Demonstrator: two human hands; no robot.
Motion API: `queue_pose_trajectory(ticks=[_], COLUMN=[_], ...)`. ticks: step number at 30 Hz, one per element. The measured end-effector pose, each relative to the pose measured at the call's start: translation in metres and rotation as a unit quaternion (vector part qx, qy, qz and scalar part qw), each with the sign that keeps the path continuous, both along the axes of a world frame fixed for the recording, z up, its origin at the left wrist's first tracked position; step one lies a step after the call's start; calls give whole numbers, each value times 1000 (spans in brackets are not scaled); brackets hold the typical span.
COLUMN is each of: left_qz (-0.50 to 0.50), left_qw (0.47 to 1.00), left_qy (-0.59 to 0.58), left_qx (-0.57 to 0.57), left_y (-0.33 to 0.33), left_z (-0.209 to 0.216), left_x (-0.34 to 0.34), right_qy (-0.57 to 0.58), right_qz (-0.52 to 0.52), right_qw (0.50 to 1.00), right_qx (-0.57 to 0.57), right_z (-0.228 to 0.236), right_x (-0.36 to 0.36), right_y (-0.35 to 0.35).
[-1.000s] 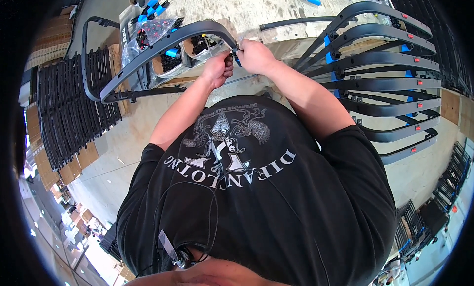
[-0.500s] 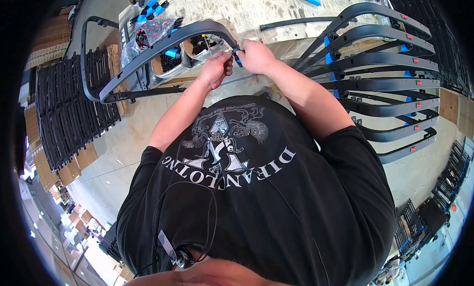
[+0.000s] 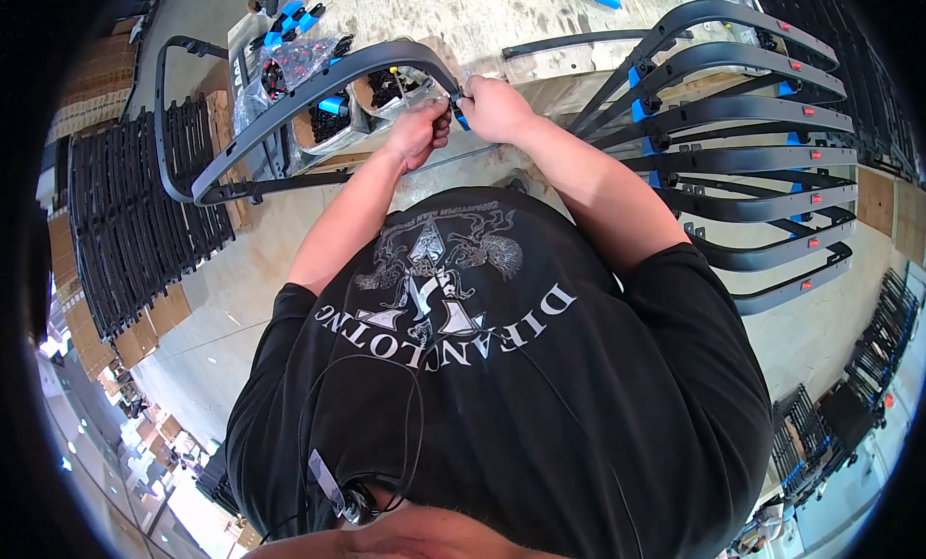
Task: Assembling metal frame components using plastic connectors, screws, and a screwdriver.
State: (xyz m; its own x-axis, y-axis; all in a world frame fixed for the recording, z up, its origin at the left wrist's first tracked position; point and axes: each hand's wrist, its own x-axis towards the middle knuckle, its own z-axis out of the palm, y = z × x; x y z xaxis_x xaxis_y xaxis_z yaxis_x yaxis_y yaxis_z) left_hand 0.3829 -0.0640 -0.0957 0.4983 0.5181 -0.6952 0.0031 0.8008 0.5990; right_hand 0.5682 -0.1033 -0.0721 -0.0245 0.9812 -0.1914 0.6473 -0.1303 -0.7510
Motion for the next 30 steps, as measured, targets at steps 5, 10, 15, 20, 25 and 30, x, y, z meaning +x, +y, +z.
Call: queue_pose_trajectory(ticks=[5,10,15,20,25,30], left_qz=[14,44,99,52,-13,120], left_qw=[989,969,966,962,980,960], left_qy=[7,14,-49,205,169,119], left_qx=[147,242,235,174,108,224], left_y=[-1,-8,-9,-6,-5,-11], left_z=[-11,-14,-3,12,3,4], left_x=[-6,-5,-11,3,8,12], right_qy=[0,5,0,1,-4,-2], right_qz=[-2,1,-2,-2,4,-1], right_qw=[1000,1000,1000,1000,1000,1000], right_qx=[-6,-1,-7,-7,-14,-2], right_z=[3,2,1,0,-1,-3], right_x=[-1,0,-1,-1,-1,-1], right_y=[0,0,0,-1,1,1])
